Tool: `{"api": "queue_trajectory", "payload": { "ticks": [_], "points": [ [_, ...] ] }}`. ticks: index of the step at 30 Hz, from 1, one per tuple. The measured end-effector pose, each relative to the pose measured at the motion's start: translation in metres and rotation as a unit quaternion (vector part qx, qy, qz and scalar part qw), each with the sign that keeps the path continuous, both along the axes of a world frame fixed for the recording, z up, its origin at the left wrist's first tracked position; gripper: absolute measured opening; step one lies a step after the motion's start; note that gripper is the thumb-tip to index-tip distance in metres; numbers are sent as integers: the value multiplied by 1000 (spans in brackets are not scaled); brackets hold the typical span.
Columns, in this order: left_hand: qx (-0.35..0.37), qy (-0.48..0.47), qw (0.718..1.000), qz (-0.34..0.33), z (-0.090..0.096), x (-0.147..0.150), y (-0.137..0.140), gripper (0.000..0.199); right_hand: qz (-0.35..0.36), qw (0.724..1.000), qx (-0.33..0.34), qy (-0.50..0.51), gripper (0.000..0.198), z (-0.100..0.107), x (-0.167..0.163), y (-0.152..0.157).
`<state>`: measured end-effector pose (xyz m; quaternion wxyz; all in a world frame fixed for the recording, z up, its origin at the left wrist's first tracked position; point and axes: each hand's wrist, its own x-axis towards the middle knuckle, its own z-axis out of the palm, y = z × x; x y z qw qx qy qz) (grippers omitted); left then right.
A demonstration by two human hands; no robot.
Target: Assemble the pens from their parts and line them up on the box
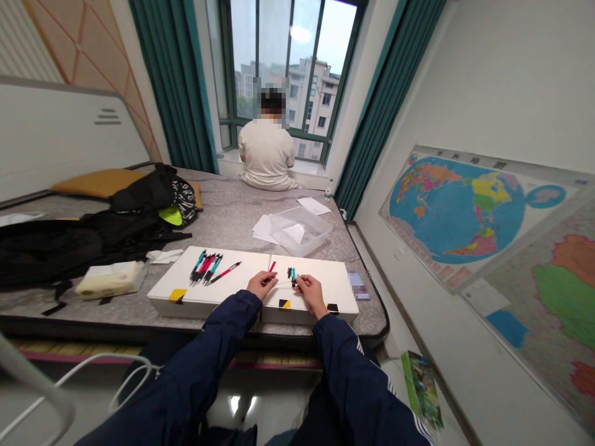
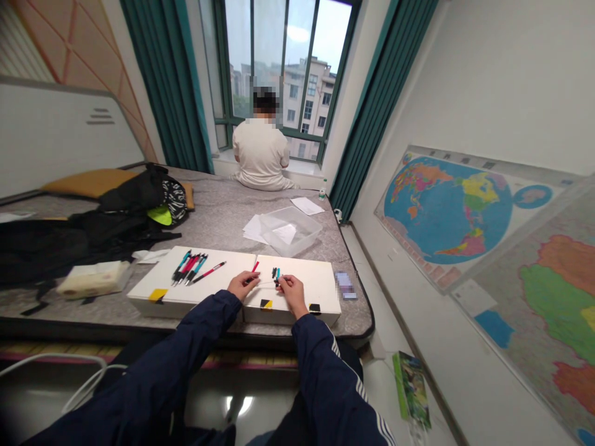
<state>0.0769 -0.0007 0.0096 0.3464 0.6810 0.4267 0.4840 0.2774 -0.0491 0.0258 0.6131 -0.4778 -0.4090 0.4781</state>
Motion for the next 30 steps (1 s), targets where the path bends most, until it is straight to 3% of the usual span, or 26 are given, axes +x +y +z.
{"api": "queue_trajectory", "payload": {
  "ticks": [5, 12, 20, 26, 30],
  "points": [
    [8, 52, 998, -36, 3, 1, -3, 43, 26, 1000, -2, 1, 40, 2, -1, -1],
    [19, 115, 991, -60, -2, 5, -1, 29, 61, 996, 7, -61, 35, 4, -5, -3],
    [2, 69, 993, -91, -9, 7, 1, 25, 65, 978, 62, -188, 21, 9, -6, -4],
    [-19, 64, 996, -64, -10, 6, 4, 26, 19, 986, 46, -162, 25, 6, -4, -3],
    [-28, 48, 997, -45, -5, 5, 2, 28, 24, 991, 22, -127, 28, 5, -2, -2]
  ]
}}
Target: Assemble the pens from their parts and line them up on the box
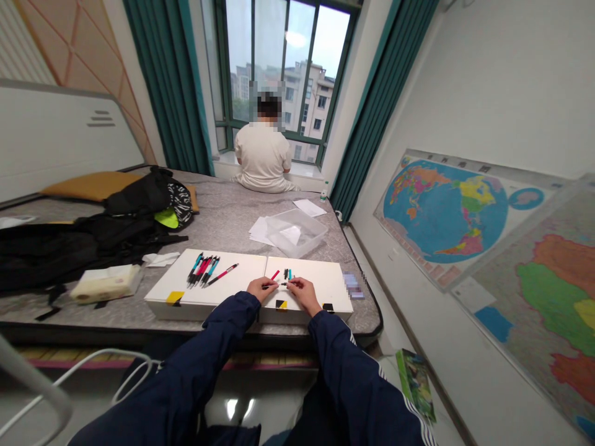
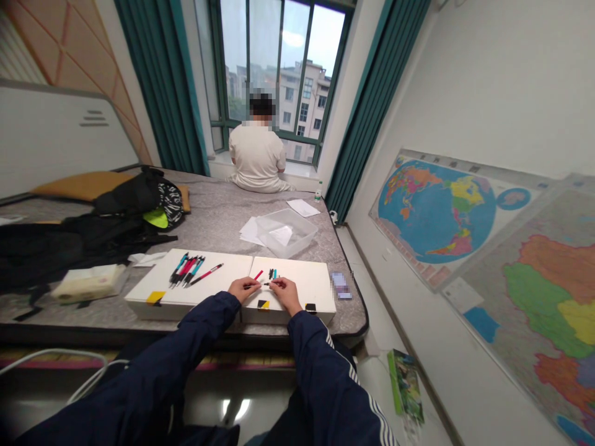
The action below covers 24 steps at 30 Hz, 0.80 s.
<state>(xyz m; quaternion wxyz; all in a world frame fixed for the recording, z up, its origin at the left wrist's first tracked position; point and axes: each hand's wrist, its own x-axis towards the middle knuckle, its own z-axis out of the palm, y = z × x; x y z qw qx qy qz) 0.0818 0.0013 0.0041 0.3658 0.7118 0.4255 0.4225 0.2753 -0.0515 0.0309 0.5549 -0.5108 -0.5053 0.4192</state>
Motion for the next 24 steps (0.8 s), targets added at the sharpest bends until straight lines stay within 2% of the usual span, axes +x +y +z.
{"api": "queue_trajectory", "payload": {
  "ticks": [8, 15, 19, 21, 24],
  "points": [
    [-7, -17, 999, 43, 6, -1, -3, 27, -55, 994, -17, 88, 37, -1, 4, 1],
    [-10, -29, 998, 61, 4, 0, -1, 24, -80, 990, -15, 117, 34, -9, 8, 3],
    [-16, -20, 997, 68, 2, -1, 0, 26, -112, 987, -5, 117, 34, -11, 9, 7],
    [-16, -26, 997, 70, 3, -1, -1, 26, -152, 983, -1, 102, 32, -10, 13, 12],
    [-19, -45, 995, 83, 4, -1, -1, 26, -228, 973, 13, 6, 22, -7, 25, 18]
  ]
}}
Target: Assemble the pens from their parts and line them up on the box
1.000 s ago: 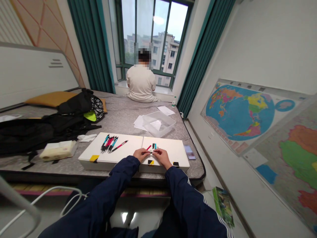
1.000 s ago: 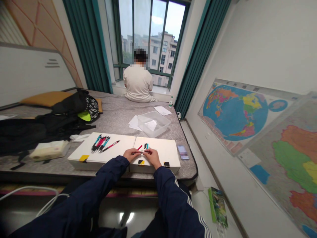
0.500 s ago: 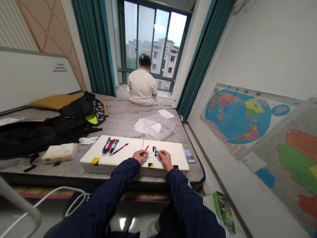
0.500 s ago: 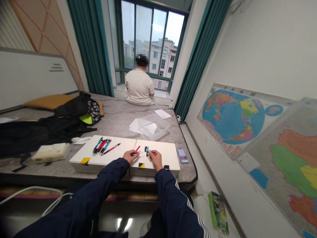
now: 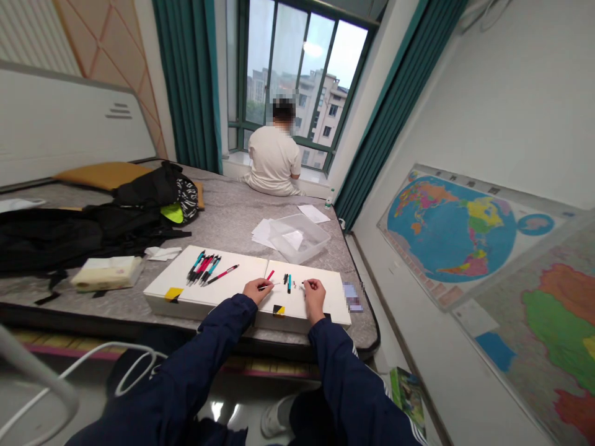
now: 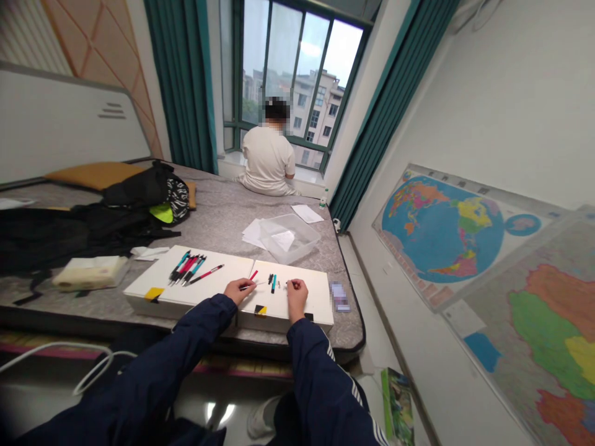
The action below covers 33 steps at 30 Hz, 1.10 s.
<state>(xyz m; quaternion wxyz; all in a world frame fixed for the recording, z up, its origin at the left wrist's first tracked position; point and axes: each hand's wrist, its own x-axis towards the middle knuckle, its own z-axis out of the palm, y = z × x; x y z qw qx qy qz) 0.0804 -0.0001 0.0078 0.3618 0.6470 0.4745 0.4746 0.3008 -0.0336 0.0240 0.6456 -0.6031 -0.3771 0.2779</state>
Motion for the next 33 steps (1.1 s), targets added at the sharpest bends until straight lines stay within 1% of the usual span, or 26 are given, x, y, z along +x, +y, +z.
{"api": "queue_trajectory", "payload": {
  "ticks": [2, 5, 7, 9, 12, 14, 16, 17, 21, 23, 25, 27, 29, 33],
  "points": [
    [0, -12, 1000, 12, 0, 0, 0, 26, -8, 995, -10, -94, 17, 3, 8, 1],
    [-3, -12, 1000, 16, 0, 1, 1, 26, 42, 979, -34, -198, 22, 4, 15, -4],
    [-9, -12, 1000, 14, 1, 1, 1, 28, 81, 961, -48, -260, 27, 2, 16, -8],
    [-14, -11, 1000, 2, 2, 1, 2, 30, 113, 937, -47, -326, 31, 0, 15, -10],
    [-22, -4, 1000, -20, 4, 0, 2, 34, 143, 907, -28, -394, 42, -2, 15, -12],
    [-26, -2, 999, -26, 5, 0, 2, 37, 155, 898, -18, -412, 50, -2, 16, -12],
    [-27, 2, 999, -26, 3, -1, 2, 40, 158, 900, -12, -405, 53, -1, 18, -12],
    [-27, 5, 999, -25, 2, -1, 3, 40, 153, 907, -13, -393, 51, -1, 18, -12],
    [-20, 12, 999, -31, -1, -2, 4, 41, 92, 950, -16, -299, 30, 2, 9, -10],
    [-22, 5, 999, -31, -1, -2, 3, 41, 80, 967, -1, -240, 26, 2, -2, -10],
    [-29, -11, 999, -25, 1, -2, 1, 40, 104, 978, 3, -179, 28, 3, -15, -11],
    [-30, -25, 999, -22, 4, -2, -1, 40, 143, 980, -4, -141, 31, 3, -24, -13],
    [-21, -21, 999, -26, 5, -1, -3, 39, 182, 974, -7, -131, 30, 3, -29, -17],
    [-4, 14, 1000, -26, 5, 0, -5, 37, 270, 954, -20, -127, 31, 8, -28, -23]
  ]
}}
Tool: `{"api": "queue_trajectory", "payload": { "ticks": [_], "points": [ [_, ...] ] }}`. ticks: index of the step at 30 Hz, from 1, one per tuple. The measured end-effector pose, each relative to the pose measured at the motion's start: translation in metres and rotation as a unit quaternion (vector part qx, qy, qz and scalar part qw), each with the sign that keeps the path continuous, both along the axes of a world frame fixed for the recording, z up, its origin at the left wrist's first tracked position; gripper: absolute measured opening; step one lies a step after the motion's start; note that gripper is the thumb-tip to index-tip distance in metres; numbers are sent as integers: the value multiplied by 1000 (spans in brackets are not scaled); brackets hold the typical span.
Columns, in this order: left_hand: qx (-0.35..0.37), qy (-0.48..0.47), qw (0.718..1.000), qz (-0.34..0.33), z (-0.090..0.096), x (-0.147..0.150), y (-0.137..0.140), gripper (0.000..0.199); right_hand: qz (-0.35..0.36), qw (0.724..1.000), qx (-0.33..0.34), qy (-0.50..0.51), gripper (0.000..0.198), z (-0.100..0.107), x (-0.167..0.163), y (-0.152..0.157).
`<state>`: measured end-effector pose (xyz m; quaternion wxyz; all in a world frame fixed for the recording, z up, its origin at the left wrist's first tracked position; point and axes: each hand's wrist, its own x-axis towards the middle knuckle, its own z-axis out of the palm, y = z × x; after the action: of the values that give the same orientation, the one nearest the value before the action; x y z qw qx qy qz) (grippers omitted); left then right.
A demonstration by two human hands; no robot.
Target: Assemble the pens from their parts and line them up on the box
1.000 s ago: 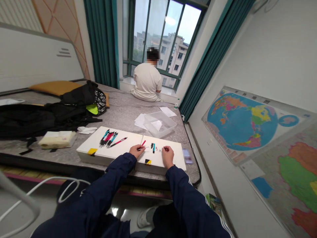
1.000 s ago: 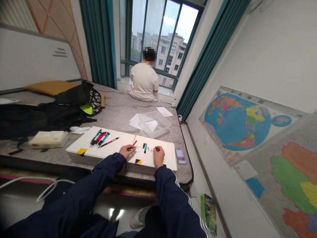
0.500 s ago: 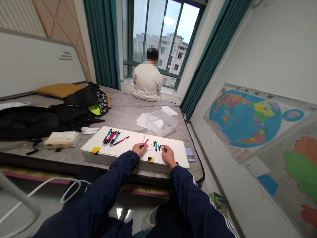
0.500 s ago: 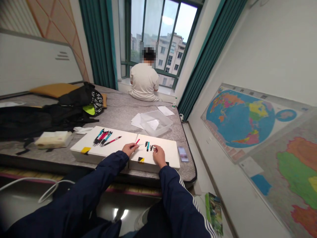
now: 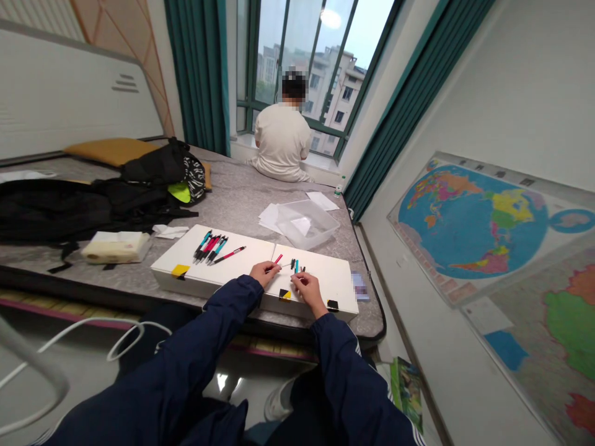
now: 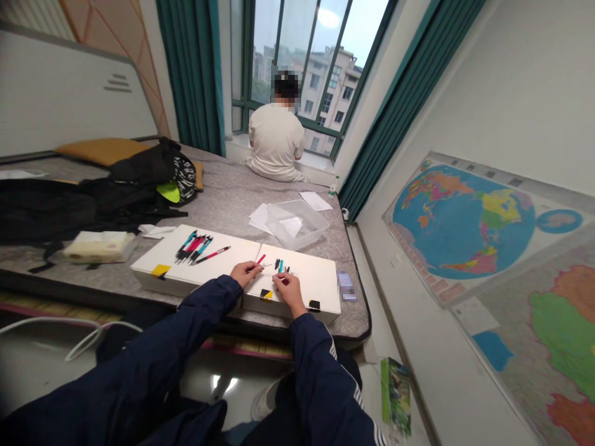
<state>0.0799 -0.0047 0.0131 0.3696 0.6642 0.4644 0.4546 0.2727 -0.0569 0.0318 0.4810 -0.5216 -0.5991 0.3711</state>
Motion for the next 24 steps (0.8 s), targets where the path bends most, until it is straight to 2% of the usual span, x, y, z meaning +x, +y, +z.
{"api": "queue_trajectory", "payload": {
  "ticks": [5, 12, 24],
  "points": [
    [12, 42, 999, -9, -4, 2, 1, 37, 68, 996, -23, 57, 48, 4, 4, -1],
    [49, 88, 994, -46, -11, 3, 3, 38, 102, 994, -41, 20, 49, 8, 8, -2],
    [40, 103, 993, -29, -6, 4, 0, 38, 12, 998, -16, 59, 47, 1, 10, 0]
  ]
}}
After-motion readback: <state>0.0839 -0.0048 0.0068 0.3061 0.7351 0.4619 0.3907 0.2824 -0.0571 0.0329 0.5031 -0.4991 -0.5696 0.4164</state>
